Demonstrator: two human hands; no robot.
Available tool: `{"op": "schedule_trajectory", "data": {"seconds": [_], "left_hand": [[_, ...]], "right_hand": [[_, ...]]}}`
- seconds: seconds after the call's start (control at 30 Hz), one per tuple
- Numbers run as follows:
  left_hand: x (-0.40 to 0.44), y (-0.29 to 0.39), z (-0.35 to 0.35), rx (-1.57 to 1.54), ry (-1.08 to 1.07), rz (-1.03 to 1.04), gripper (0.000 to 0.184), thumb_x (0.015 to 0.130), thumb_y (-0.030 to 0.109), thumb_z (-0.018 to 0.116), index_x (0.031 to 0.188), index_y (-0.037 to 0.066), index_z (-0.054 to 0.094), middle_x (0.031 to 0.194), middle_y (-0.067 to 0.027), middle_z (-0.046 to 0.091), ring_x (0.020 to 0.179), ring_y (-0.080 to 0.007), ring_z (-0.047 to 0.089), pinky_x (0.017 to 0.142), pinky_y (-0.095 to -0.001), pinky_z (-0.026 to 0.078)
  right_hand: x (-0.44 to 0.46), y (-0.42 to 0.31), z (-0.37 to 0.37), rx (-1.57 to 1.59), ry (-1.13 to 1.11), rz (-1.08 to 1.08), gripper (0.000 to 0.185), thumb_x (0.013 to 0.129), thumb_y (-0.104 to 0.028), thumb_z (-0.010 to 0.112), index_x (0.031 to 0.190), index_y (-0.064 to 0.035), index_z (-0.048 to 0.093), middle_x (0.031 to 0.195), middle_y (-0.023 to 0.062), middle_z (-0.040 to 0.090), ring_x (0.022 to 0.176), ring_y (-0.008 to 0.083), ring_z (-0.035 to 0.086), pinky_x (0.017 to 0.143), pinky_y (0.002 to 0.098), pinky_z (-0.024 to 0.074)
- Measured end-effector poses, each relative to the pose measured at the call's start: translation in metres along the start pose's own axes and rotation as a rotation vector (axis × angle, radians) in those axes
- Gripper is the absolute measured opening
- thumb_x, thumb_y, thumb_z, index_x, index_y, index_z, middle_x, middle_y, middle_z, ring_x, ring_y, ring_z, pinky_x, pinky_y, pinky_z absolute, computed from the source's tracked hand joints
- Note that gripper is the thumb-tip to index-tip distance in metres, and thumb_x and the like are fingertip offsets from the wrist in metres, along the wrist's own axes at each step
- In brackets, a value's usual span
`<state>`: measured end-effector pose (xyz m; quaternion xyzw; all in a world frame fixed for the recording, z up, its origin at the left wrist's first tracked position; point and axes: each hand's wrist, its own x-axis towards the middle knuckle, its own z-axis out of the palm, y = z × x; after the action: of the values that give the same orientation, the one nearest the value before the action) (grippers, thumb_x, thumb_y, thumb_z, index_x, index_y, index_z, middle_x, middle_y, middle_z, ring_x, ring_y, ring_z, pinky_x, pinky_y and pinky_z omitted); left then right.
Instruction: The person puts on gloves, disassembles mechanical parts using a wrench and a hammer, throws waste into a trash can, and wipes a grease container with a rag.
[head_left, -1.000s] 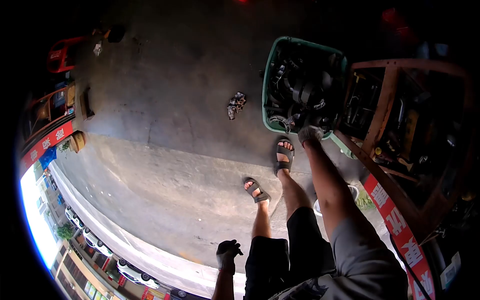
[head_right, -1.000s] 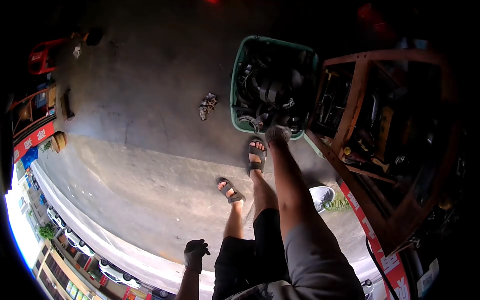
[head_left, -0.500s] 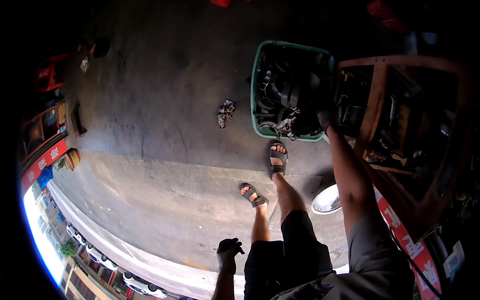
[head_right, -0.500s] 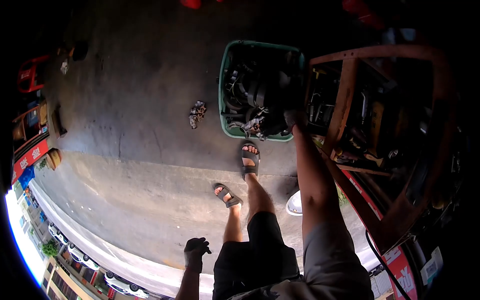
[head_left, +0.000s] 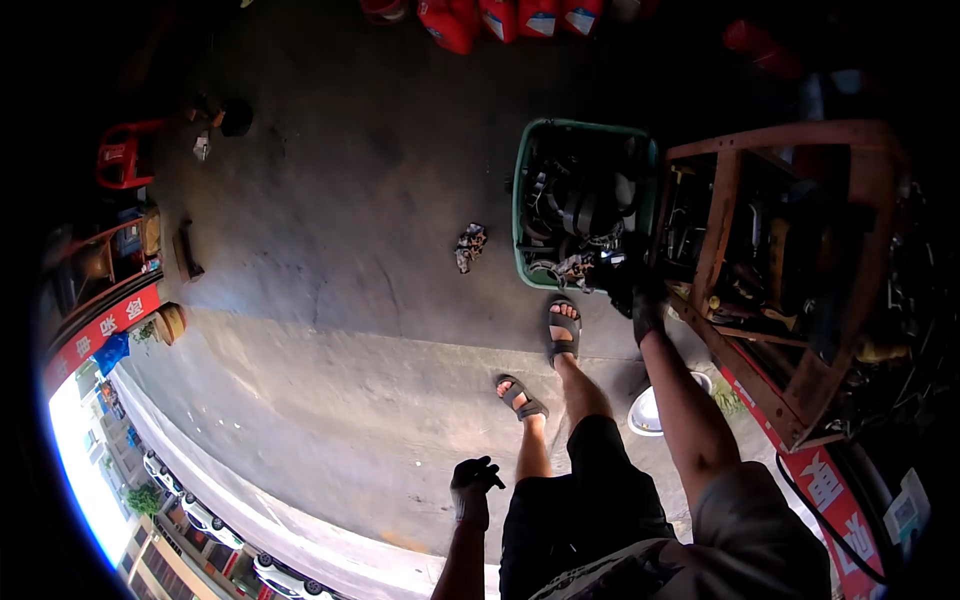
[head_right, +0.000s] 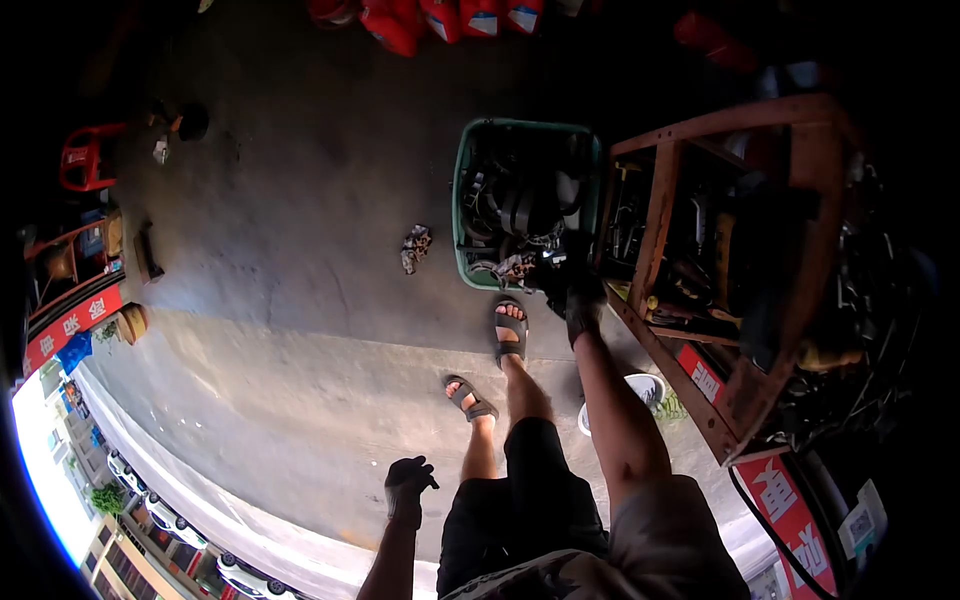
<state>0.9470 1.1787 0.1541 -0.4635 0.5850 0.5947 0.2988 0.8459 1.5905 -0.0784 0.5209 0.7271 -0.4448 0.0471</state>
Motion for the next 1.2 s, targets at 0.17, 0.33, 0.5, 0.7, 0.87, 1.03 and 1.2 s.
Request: {"op": "schedule_trajectory", "data": {"seconds": [0.17,0.33,0.5,0.7,0.87,1.03,1.2], "left_hand": [[-0.033,0.026,0.017,0.021,-0.056,0.135,0.026,0.078,-0.005,0.060,0.103,-0.002,0.055,0.102,-0.0173,0.060,0.085,-0.0268,0.064,0.060,-0.0368,0.056],[-0.057,0.030,0.011,0.065,-0.115,0.216,0.028,0.078,-0.003,0.061,0.106,-0.002,0.056,0.093,-0.0128,0.059,0.079,-0.0245,0.064,0.058,-0.0341,0.055],[-0.107,0.046,0.019,-0.034,-0.176,0.171,0.033,0.081,0.003,0.067,0.111,0.003,0.054,0.087,-0.0112,0.061,0.066,-0.0210,0.062,0.053,-0.0317,0.051],[-0.101,0.013,0.027,0.463,-0.514,0.955,0.011,0.086,0.014,0.062,0.089,0.003,0.064,0.079,-0.0042,0.063,0.091,-0.0189,0.062,0.077,-0.0298,0.048],[-0.162,-0.029,0.018,0.119,-0.549,0.570,0.024,0.080,0.013,0.067,0.102,0.010,0.061,0.084,0.0005,0.064,0.083,-0.0112,0.057,0.072,-0.0283,0.041],[-0.150,-0.108,0.005,0.097,-0.498,0.407,0.008,0.081,0.011,0.066,0.085,0.015,0.062,0.074,0.0038,0.061,0.060,-0.0062,0.049,0.052,-0.0211,0.032],[-0.177,-0.173,-0.002,0.237,-0.348,0.431,0.014,0.084,0.002,0.057,0.075,0.011,0.061,0.059,0.0002,0.055,0.043,-0.0064,0.038,0.039,-0.0205,0.026]], "right_hand": [[-0.114,-0.034,-0.051,0.183,-0.026,0.097,0.027,0.086,-0.025,0.057,0.093,-0.0015,0.067,0.075,0.0104,0.067,0.066,0.0156,0.063,0.055,0.0319,0.0494],[-0.188,-0.054,-0.117,0.251,-0.180,0.231,0.036,0.086,-0.035,0.058,0.100,-0.0029,0.068,0.078,0.0106,0.069,0.069,0.0153,0.065,0.055,0.0323,0.0481],[-0.263,-0.014,-0.197,0.004,-0.242,-0.058,0.044,0.086,-0.049,0.056,0.104,-0.0111,0.069,0.079,0.0087,0.069,0.070,0.0182,0.066,0.057,0.0347,0.0481],[-0.340,0.146,-0.288,0.359,-0.013,0.124,0.031,0.091,-0.030,0.055,0.101,-0.0038,0.068,0.084,0.0046,0.070,0.073,0.0144,0.066,0.063,0.0318,0.0526],[-0.427,0.221,-0.376,-0.159,-0.138,0.041,0.058,0.094,-0.042,0.051,0.141,-0.0102,0.037,0.111,0.0058,0.066,0.096,0.0137,0.064,0.084,0.0284,0.0496],[-0.465,0.355,-0.454,1.132,0.136,0.409,0.043,0.096,-0.027,0.032,0.125,0.0012,0.048,0.109,0.0319,0.058,0.102,0.0433,0.057,0.088,0.0566,0.0464],[-0.479,0.422,-0.535,0.487,0.471,0.419,0.036,0.084,-0.020,0.042,0.109,-0.0003,0.058,0.106,0.0316,0.058,0.099,0.0466,0.057,0.085,0.0554,0.0457]]}}
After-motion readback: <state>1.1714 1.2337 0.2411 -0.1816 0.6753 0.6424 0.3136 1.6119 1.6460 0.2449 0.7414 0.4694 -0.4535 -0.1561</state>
